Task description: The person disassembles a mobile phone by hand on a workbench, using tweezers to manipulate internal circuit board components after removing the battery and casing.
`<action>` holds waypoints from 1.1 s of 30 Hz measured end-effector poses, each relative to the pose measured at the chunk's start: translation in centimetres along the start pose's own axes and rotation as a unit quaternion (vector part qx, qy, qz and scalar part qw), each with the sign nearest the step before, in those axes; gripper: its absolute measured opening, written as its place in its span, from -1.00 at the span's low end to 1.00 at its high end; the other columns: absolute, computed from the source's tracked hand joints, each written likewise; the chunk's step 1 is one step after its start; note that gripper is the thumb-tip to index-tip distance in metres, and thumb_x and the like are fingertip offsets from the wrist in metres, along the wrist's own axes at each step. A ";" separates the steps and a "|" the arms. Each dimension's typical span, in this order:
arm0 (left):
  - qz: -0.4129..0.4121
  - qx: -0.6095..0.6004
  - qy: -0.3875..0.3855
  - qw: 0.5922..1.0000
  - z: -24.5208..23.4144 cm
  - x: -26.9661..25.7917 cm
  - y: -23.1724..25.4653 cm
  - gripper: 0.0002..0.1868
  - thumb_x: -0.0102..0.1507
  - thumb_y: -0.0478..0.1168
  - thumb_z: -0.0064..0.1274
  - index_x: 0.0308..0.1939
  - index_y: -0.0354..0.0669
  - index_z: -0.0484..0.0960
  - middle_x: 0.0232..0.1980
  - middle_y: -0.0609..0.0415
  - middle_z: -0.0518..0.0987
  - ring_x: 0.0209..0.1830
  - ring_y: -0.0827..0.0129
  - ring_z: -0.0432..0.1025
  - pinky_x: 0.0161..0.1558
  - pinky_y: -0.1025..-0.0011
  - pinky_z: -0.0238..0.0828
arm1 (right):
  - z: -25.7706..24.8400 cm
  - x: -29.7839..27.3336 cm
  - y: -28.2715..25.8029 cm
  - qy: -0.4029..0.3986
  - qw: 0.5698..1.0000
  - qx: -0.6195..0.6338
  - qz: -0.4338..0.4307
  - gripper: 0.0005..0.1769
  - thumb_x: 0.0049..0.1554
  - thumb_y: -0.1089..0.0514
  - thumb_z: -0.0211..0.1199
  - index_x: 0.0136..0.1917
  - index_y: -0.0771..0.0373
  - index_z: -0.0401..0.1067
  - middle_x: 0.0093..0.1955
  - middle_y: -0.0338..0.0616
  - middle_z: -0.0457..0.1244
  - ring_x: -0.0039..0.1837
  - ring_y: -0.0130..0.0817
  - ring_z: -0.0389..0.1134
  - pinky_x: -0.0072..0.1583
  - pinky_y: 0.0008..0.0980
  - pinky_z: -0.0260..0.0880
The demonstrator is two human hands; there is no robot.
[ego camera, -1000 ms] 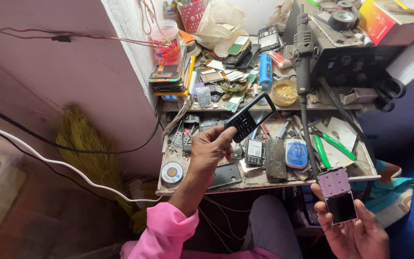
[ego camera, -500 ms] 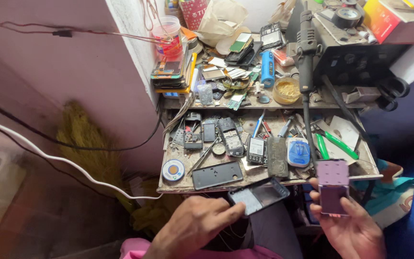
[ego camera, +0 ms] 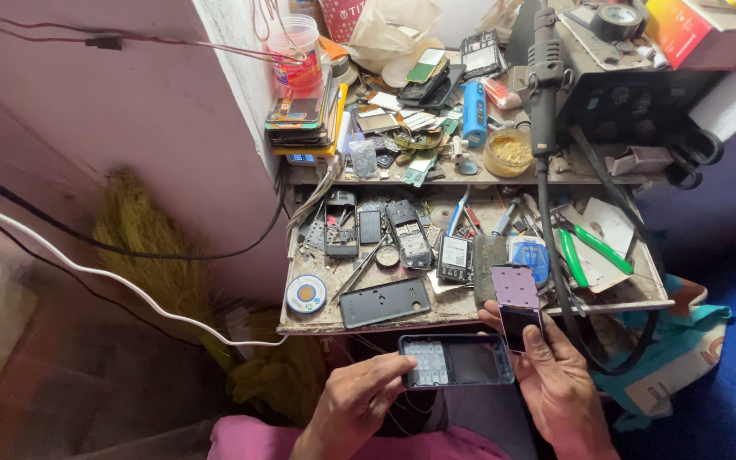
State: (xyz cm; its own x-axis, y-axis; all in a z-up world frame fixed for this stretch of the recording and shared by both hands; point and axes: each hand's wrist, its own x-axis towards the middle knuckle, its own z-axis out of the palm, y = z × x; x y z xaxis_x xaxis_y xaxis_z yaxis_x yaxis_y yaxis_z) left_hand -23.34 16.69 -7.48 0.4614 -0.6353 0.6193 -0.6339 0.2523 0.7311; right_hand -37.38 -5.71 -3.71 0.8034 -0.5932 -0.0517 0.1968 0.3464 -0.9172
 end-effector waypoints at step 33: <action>-0.334 -0.433 0.097 0.832 1.7 -2.6 -0.8 -0.12 0.00 -0.36 0.51 0.34 -0.30 0.37 0.02 -0.04 0.57 -0.01 0.37 0.53 0.04 0.40 0.59 | -0.3 0.0 2.4 -0.069 0.995 0.022 0.068 -0.40 0.34 -0.02 -0.09 0.49 0.41 0.23 0.34 0.02 0.31 0.21 -0.29 0.35 0.21 -0.24 0.33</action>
State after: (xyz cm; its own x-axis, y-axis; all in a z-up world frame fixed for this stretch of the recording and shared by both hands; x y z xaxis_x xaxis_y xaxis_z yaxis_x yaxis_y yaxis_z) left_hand -25.09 16.94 -10.15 0.6750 -0.7370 -0.0340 0.4503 0.3751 0.8103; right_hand -37.04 -5.10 -6.05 0.8935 -0.4338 -0.1163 0.1031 0.4501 -0.8870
